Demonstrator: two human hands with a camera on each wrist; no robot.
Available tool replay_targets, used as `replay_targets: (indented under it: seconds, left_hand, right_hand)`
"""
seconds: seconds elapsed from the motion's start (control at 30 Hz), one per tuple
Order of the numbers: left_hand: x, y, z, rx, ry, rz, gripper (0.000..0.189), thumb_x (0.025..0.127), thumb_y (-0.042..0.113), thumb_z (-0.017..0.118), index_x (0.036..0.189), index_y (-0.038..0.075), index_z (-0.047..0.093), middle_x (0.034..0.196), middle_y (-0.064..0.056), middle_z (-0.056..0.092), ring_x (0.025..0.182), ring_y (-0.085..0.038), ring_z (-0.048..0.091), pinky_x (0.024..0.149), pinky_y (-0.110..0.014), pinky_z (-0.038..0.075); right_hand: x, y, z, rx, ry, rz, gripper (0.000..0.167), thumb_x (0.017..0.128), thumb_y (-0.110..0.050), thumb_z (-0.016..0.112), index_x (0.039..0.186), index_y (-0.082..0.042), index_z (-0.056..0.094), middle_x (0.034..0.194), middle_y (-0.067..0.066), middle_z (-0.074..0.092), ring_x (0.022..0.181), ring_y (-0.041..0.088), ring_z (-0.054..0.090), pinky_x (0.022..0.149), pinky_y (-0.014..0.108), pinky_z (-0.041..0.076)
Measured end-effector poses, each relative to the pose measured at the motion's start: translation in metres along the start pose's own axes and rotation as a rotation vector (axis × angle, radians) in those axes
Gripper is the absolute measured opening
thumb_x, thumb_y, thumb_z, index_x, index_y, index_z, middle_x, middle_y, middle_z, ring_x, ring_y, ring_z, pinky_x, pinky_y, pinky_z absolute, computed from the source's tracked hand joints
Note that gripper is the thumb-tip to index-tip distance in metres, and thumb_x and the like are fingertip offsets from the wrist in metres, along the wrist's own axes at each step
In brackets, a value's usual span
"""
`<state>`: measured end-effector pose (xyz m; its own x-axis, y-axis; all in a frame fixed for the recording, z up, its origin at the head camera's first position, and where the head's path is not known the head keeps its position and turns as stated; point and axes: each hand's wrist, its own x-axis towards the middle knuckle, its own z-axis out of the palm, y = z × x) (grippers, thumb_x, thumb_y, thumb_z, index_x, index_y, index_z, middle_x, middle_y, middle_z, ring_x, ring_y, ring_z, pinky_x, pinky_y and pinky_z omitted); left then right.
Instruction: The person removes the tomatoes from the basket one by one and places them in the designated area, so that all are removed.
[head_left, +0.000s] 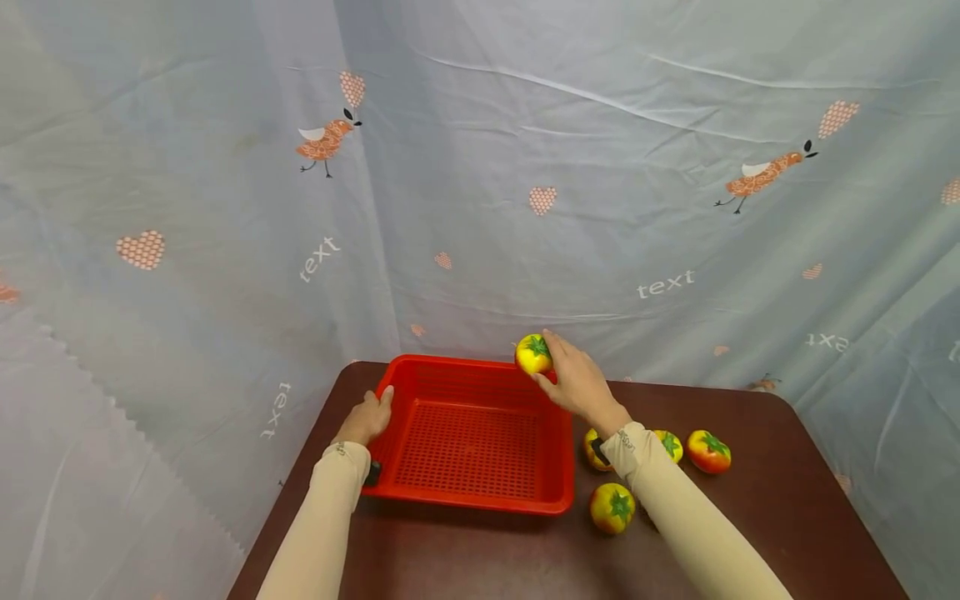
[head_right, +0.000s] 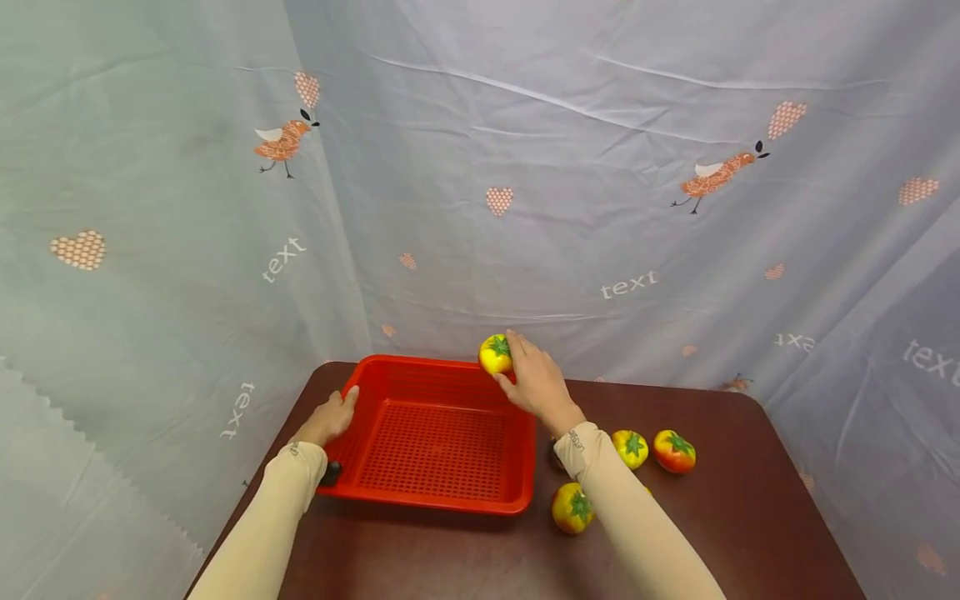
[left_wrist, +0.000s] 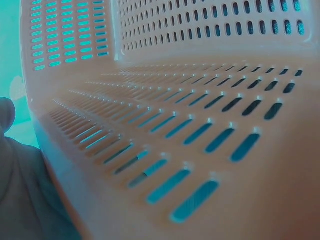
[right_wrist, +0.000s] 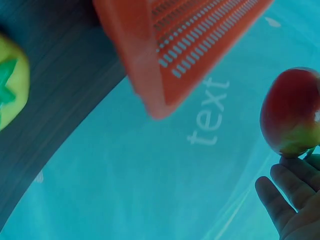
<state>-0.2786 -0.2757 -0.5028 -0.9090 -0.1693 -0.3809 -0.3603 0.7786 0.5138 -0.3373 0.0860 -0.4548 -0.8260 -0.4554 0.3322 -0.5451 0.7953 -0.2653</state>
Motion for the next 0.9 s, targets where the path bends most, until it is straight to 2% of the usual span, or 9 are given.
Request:
replay_targets:
  seconds: [0.43, 0.9]
  left_hand:
    - [0.003, -0.001, 0.001, 0.015, 0.014, -0.002, 0.081, 0.104, 0.052, 0.011, 0.148, -0.017, 0.009, 0.142, -0.042, 0.035, 0.127, -0.054, 0.043, 0.107, -0.063, 0.034]
    - [0.001, 0.000, -0.002, 0.009, -0.003, 0.004, 0.083, 0.104, 0.052, 0.009, 0.149, -0.017, 0.002, 0.150, -0.042, 0.022, 0.135, -0.056, 0.032, 0.112, -0.064, 0.027]
  right_hand:
    - [-0.030, 0.031, -0.019, -0.016, 0.016, 0.038, 0.078, 0.089, -0.030, 0.073, 0.150, -0.001, 0.035, 0.146, 0.021, 0.048, 0.125, 0.038, 0.054, 0.102, 0.054, 0.046]
    - [-0.067, 0.060, -0.034, -0.049, 0.044, 0.068, 0.078, 0.086, -0.027, 0.075, 0.147, 0.003, 0.036, 0.144, 0.025, 0.049, 0.125, 0.042, 0.054, 0.099, 0.057, 0.047]
